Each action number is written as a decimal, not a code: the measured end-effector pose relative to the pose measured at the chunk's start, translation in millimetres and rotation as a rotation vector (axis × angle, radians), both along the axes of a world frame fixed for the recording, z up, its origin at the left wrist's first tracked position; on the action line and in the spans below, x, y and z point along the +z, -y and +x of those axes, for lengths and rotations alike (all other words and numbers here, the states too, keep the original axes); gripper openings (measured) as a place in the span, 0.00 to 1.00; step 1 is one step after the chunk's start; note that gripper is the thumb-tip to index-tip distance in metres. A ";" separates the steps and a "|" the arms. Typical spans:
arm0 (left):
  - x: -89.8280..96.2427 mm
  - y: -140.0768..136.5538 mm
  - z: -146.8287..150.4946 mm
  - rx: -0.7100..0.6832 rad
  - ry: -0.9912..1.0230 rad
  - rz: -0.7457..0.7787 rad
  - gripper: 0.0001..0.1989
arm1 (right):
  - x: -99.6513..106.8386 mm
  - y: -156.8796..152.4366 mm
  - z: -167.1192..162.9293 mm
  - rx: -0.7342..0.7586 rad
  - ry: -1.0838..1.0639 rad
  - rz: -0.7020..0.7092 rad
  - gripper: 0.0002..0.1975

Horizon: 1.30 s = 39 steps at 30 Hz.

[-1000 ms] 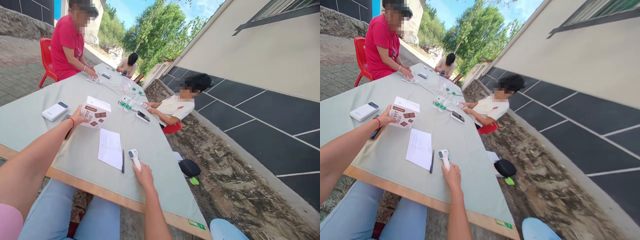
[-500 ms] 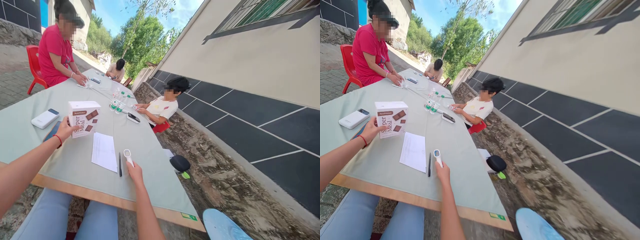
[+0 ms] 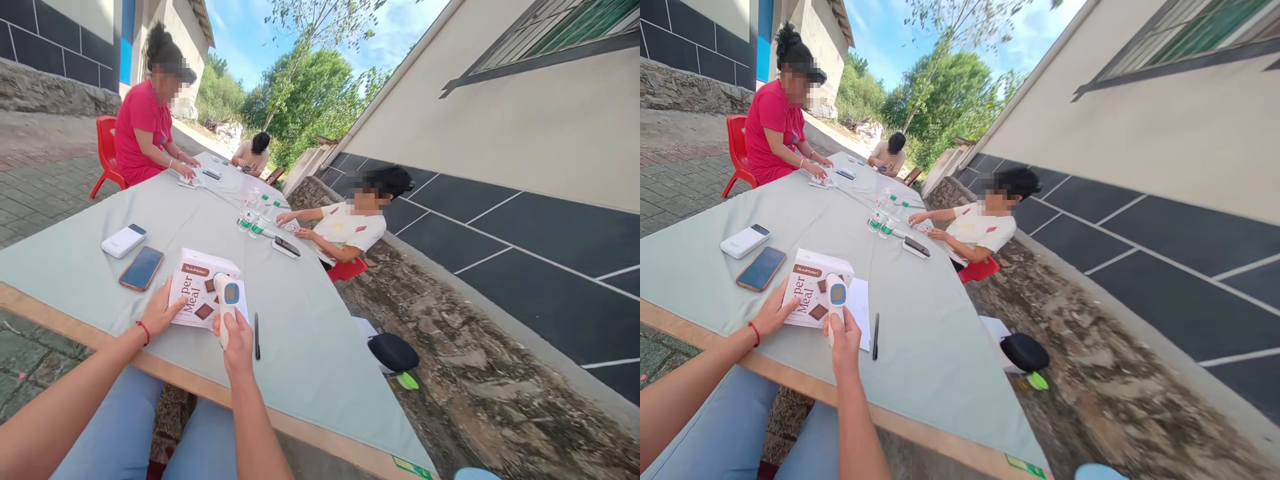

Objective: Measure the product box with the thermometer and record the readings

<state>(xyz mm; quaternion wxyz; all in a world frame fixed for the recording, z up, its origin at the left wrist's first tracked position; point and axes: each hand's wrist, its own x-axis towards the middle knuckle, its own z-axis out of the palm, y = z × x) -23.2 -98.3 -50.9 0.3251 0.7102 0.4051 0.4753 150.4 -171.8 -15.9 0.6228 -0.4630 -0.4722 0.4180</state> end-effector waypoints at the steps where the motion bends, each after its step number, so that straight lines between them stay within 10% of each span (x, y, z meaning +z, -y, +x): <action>1: 0.3 -1.2 -0.5 -0.002 -0.002 -0.007 0.29 | -2.1 -1.0 -4.9 -0.018 0.009 0.004 0.17; 9: -2.9 -5.6 -3.4 0.028 0.007 -0.148 0.31 | -4.0 -3.5 -16.2 0.148 0.003 -0.178 0.14; 39: -3.9 -1.9 -2.7 0.006 0.044 -0.141 0.29 | -4.5 -3.4 -18.1 0.109 -0.207 -0.159 0.18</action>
